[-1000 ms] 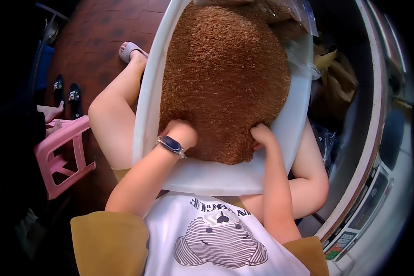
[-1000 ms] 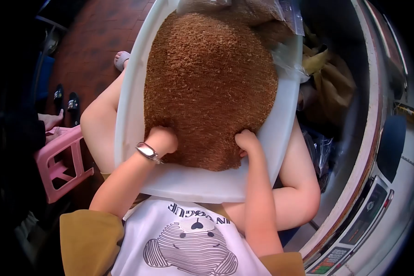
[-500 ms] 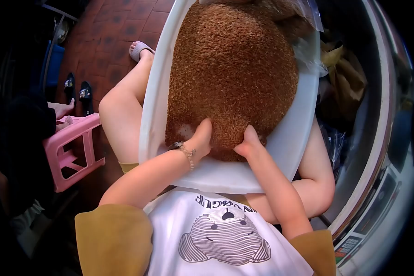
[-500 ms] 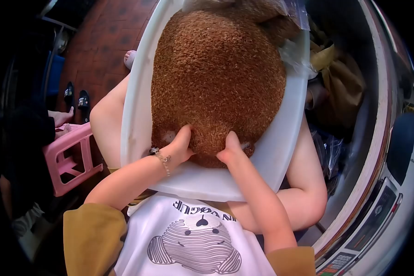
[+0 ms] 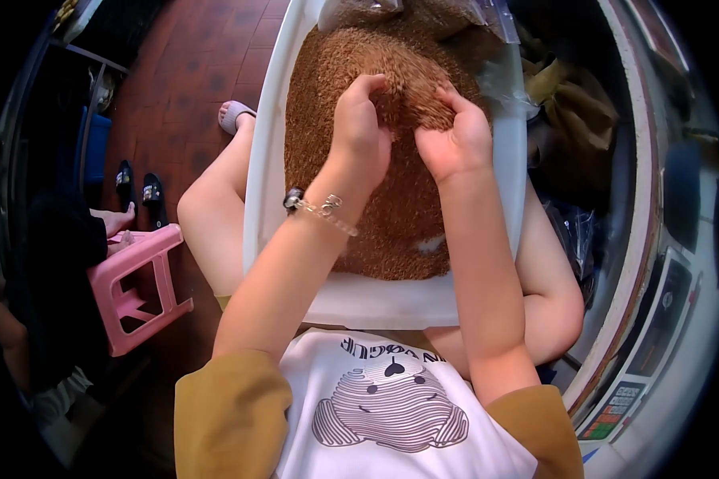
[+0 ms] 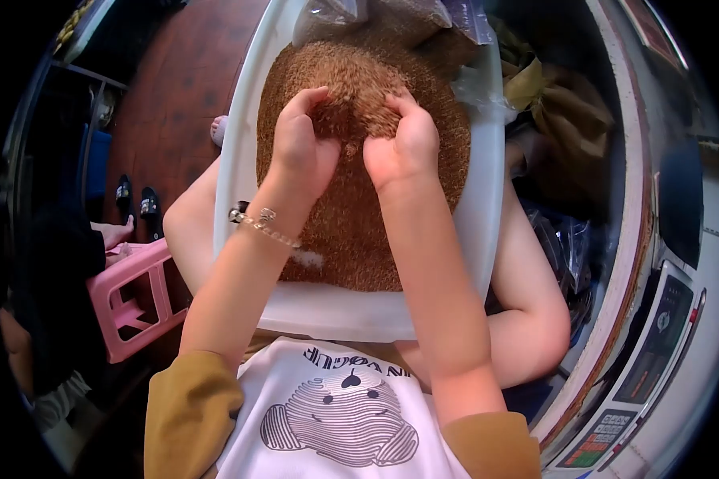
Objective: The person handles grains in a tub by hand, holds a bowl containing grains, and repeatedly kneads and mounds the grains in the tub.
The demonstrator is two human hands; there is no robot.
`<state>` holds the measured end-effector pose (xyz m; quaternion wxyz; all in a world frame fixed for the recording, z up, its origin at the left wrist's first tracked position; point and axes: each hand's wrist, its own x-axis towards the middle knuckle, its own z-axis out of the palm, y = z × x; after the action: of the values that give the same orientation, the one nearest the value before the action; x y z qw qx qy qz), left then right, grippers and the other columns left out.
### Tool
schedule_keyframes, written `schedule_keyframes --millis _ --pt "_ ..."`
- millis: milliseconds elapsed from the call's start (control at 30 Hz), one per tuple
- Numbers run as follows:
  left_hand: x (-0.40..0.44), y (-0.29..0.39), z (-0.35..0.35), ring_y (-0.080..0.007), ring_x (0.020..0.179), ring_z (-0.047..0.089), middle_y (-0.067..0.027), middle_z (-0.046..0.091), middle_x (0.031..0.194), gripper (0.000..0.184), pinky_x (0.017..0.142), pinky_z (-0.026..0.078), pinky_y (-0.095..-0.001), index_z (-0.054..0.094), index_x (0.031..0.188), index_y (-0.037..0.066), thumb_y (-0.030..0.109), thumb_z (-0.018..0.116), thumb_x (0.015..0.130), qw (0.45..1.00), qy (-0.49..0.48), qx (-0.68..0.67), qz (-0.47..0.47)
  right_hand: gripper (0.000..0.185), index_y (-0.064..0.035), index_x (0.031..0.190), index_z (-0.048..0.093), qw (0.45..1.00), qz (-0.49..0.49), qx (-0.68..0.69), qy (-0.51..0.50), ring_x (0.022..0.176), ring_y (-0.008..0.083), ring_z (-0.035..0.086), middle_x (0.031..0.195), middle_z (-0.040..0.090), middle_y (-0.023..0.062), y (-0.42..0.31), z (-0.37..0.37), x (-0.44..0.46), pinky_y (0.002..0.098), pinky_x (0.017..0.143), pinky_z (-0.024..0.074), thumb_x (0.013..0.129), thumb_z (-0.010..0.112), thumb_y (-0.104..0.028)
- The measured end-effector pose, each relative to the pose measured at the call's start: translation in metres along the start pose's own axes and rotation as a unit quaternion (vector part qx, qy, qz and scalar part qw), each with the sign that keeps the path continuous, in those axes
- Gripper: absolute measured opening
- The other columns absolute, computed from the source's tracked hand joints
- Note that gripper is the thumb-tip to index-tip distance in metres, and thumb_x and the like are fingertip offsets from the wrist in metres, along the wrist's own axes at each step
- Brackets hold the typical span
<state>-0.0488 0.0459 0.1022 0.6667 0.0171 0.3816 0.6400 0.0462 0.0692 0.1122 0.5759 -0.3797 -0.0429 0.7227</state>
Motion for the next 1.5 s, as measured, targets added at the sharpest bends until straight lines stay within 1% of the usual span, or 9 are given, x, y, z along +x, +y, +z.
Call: schedule_keyframes --millis 133,267,567,833,933,967,1100,1233,1500 --pt "0.003 0.000 -0.022 -0.0239 0.114 0.045 -0.0114 0.056 0.112 0.033 0.100 0.029 -0.0355 0.052 0.113 0.000 0.017 0.045 0.086 0.945 0.021 0.284 0.164 0.037 0.0065 0.122 0.042 0.995 -0.025 -0.090 0.020 0.119 0.0302 0.043 0.129 0.043 0.0193 -0.013 -0.010 -0.004 0.0399 0.103 0.0318 0.087 0.039 -0.005" --pt "-0.025 0.008 -0.080 -0.0322 0.107 0.049 -0.0191 0.053 0.111 0.032 0.090 0.039 -0.0362 0.052 0.110 -0.004 0.015 0.048 0.084 0.672 -0.011 0.652 0.350 0.033 0.0067 0.112 0.054 0.970 -0.089 -0.226 0.033 0.102 0.0214 0.057 0.110 0.059 0.0163 -0.017 -0.071 -0.018 0.0300 0.091 0.0424 0.086 0.038 -0.005" --pt "-0.050 -0.016 -0.133 -0.0318 0.081 0.055 -0.0152 0.055 0.084 0.014 0.072 0.047 -0.0425 0.056 0.082 0.000 0.013 0.050 0.079 0.483 0.051 0.834 0.261 0.022 0.0003 0.087 0.063 0.854 -0.174 -0.459 0.173 0.076 0.0169 0.060 0.082 0.064 0.0099 -0.008 -0.198 -0.023 0.0273 0.071 0.0470 0.085 0.047 -0.015" --pt "-0.041 -0.034 -0.149 -0.0386 0.080 0.058 -0.0212 0.059 0.087 0.024 0.072 0.048 -0.0444 0.060 0.079 -0.002 0.017 0.045 0.082 0.547 0.015 0.830 0.106 0.029 -0.0054 0.091 0.065 0.594 -0.060 -0.788 0.154 0.088 0.0327 0.061 0.089 0.065 0.0158 0.002 -0.195 -0.024 0.0383 0.076 0.0458 0.080 0.051 -0.027" --pt "-0.040 -0.047 -0.156 -0.0379 0.090 0.057 -0.0228 0.058 0.100 0.027 0.076 0.048 -0.0428 0.059 0.093 -0.001 0.018 0.042 0.085 0.549 0.002 0.835 -0.029 0.034 -0.0024 0.097 0.064 0.604 0.059 -0.788 0.102 0.094 0.0334 0.059 0.093 0.064 0.0188 0.019 -0.185 -0.026 0.0384 0.081 0.0444 0.080 0.050 -0.028" --pt "-0.040 -0.052 -0.157 -0.0371 0.094 0.057 -0.0232 0.057 0.105 0.030 0.078 0.048 -0.0418 0.058 0.100 -0.001 0.019 0.041 0.086 0.546 -0.003 0.834 -0.082 0.036 -0.0014 0.101 0.062 0.637 0.074 -0.760 0.111 0.098 0.0334 0.057 0.098 0.062 0.0194 0.024 -0.187 -0.025 0.0389 0.083 0.0436 0.082 0.049 -0.029" --pt "-0.038 -0.076 -0.153 -0.0229 0.118 0.041 -0.0117 0.039 0.133 0.047 0.090 0.042 -0.0428 0.031 0.133 0.004 0.024 0.025 0.090 0.833 0.092 0.453 -0.306 0.044 0.0027 0.120 0.047 0.845 0.199 -0.478 0.137 0.113 0.0316 0.047 0.122 0.049 0.0195 0.050 -0.201 -0.020 0.0416 0.095 0.0368 0.088 0.039 -0.027" --pt "-0.041 -0.096 -0.144 -0.0233 0.116 0.044 -0.0115 0.043 0.130 0.046 0.094 0.039 -0.0414 0.036 0.129 0.005 0.028 0.025 0.091 0.906 0.120 0.280 -0.292 0.044 -0.0003 0.125 0.042 0.929 0.305 -0.172 0.120 0.115 0.0298 0.046 0.127 0.046 0.0163 0.064 -0.185 -0.028 0.0444 0.100 0.0344 0.091 0.032 -0.027" --pt "-0.055 -0.063 -0.089 -0.0236 0.104 0.054 -0.0099 0.057 0.111 0.039 0.094 0.040 -0.0406 0.054 0.108 0.006 0.031 0.030 0.091 0.973 0.127 0.056 -0.185 0.033 -0.0024 0.098 0.055 0.977 0.183 -0.013 0.109 0.090 0.0274 0.059 0.099 0.061 0.0129 0.061 -0.113 -0.047 0.0437 0.086 0.0458 0.091 0.030 -0.022"
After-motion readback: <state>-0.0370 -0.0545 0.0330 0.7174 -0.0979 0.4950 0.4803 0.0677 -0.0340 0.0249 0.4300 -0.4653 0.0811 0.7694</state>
